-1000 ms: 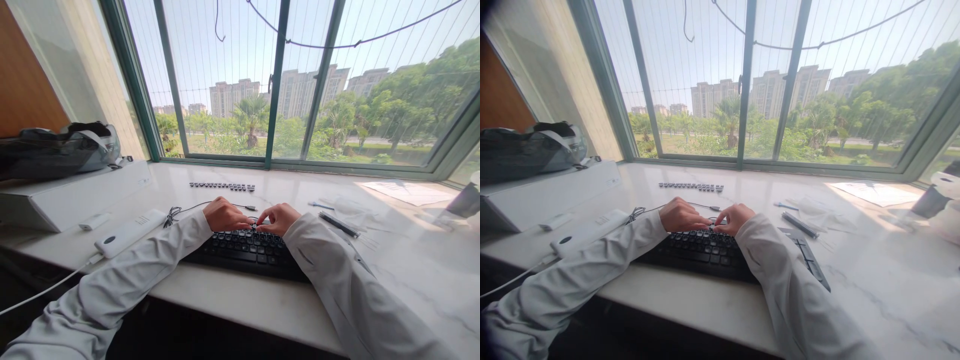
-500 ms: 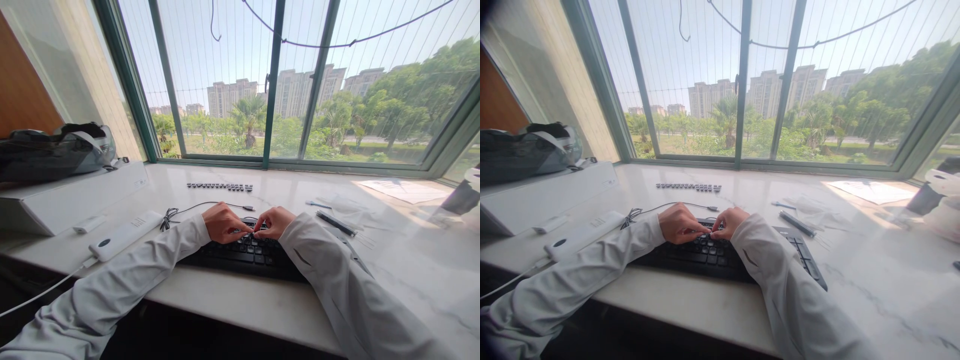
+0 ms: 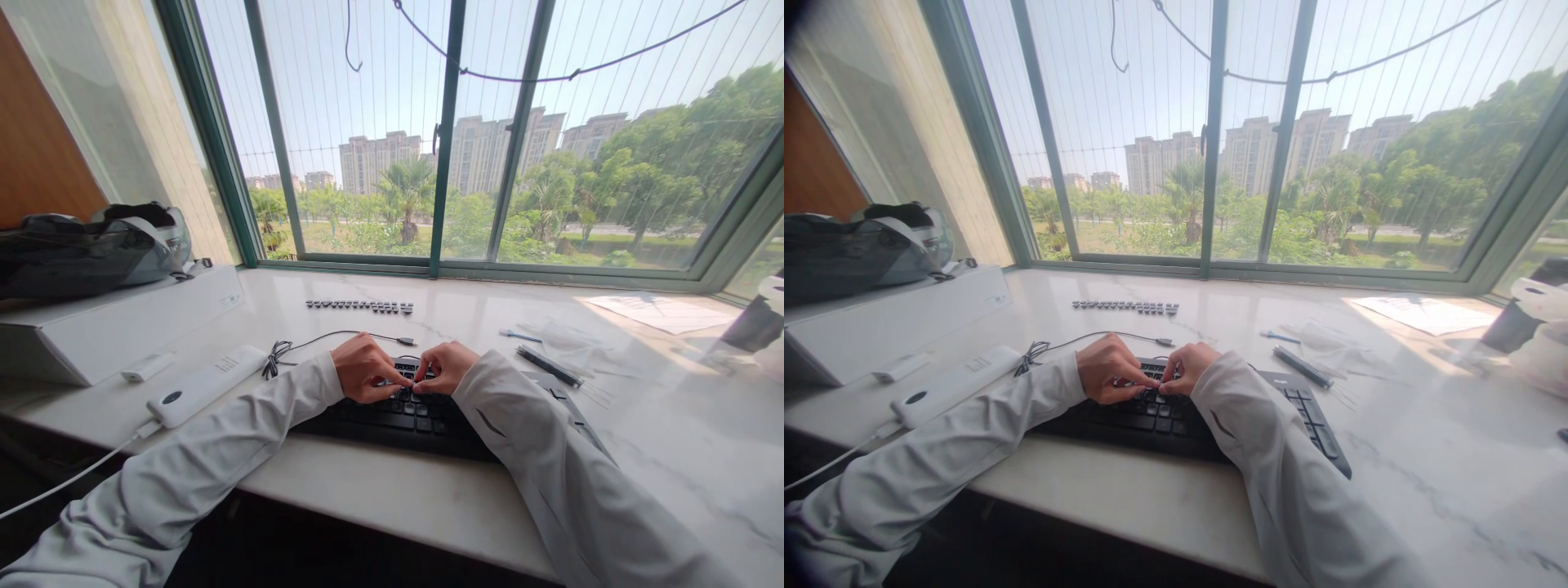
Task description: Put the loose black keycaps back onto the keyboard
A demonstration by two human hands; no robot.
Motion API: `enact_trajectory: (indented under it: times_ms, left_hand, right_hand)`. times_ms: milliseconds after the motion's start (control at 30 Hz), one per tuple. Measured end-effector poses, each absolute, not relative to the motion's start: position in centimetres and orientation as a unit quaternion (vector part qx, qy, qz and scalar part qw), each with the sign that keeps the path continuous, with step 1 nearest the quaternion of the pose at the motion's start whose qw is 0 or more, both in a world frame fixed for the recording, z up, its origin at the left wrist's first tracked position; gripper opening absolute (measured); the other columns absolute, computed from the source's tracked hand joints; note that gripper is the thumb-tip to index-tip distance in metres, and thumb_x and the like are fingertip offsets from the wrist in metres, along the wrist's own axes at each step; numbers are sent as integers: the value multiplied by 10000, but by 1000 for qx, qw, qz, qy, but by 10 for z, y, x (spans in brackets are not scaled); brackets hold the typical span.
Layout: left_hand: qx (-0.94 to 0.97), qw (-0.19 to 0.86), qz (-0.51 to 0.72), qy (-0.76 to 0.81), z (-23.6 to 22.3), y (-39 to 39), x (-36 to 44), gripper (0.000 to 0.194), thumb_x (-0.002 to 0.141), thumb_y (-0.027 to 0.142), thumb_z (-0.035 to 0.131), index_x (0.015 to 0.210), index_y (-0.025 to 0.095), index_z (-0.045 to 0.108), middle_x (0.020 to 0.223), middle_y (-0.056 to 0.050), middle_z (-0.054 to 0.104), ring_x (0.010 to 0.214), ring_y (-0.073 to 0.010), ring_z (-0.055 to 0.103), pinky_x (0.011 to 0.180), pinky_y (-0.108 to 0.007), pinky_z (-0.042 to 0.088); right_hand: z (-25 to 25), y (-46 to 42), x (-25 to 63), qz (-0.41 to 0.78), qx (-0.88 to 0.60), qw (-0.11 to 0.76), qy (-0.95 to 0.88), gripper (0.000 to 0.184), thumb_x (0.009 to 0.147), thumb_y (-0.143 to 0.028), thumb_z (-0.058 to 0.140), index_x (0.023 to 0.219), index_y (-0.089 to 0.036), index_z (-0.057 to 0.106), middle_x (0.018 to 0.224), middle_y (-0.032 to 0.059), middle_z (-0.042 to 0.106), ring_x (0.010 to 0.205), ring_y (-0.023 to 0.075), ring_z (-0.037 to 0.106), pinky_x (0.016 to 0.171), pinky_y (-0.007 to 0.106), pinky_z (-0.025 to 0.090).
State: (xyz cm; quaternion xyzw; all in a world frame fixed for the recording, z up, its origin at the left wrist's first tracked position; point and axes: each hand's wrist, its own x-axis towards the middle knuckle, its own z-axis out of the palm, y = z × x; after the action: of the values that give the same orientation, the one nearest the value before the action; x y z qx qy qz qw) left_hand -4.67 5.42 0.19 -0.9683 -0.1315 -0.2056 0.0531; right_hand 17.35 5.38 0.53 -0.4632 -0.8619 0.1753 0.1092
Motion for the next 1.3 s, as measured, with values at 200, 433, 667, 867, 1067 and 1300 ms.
enact_trajectory:
  times_ms: [200, 433, 667, 867, 1067, 1300]
  left_hand:
    - [-970, 25, -200, -138, 2, 54, -46, 227, 792, 229, 587, 932, 262, 763, 525, 36, 634, 454, -75, 548, 442, -202, 332]
    - [-966, -7, -210, -149, 2, 51, -41, 209, 795, 232, 573, 842, 232, 777, 495, 27, 609, 437, -68, 526, 444, -189, 336]
    - [-965, 15, -204, -165, 1, 50, -36, 255, 809, 270, 553, 661, 213, 753, 425, 10, 571, 381, -66, 452, 428, -199, 305]
    - [-967, 47, -187, -168, 4, 51, -34, 285, 791, 271, 558, 558, 201, 706, 390, 12, 538, 360, -62, 391, 418, -212, 268]
    - [-968, 76, -182, -158, 6, 45, -30, 292, 784, 264, 548, 531, 201, 678, 391, 5, 550, 371, -81, 445, 417, -225, 266]
    - [-961, 55, -221, -159, -1, 52, -35, 265, 817, 267, 540, 663, 208, 748, 455, 8, 609, 415, -80, 520, 433, -206, 331]
  right_hand:
    - [7, 53, 174, 186, -463, 111, -859, 228, 692, -373, 757, 843, -203, 776, 534, -56, 490, 527, 79, 453, 509, 211, 299]
    - [8, 54, 173, 174, -489, 114, -847, 214, 730, -378, 727, 838, -203, 786, 549, -25, 537, 539, 88, 452, 515, 225, 301]
    - [3, 58, 170, 191, -523, 91, -826, 219, 712, -413, 732, 831, -236, 781, 556, -32, 568, 532, 91, 468, 505, 217, 327]
    - [5, 55, 167, 182, -533, 85, -822, 199, 725, -392, 729, 829, -227, 771, 631, -17, 611, 581, 94, 503, 534, 209, 352]
    - [6, 55, 163, 177, -530, 74, -826, 149, 712, -342, 743, 809, -232, 766, 607, -26, 593, 562, 92, 500, 520, 208, 347]
    - [9, 53, 170, 162, -518, 105, -834, 157, 703, -364, 737, 775, -228, 769, 584, -26, 584, 556, 94, 497, 522, 214, 346]
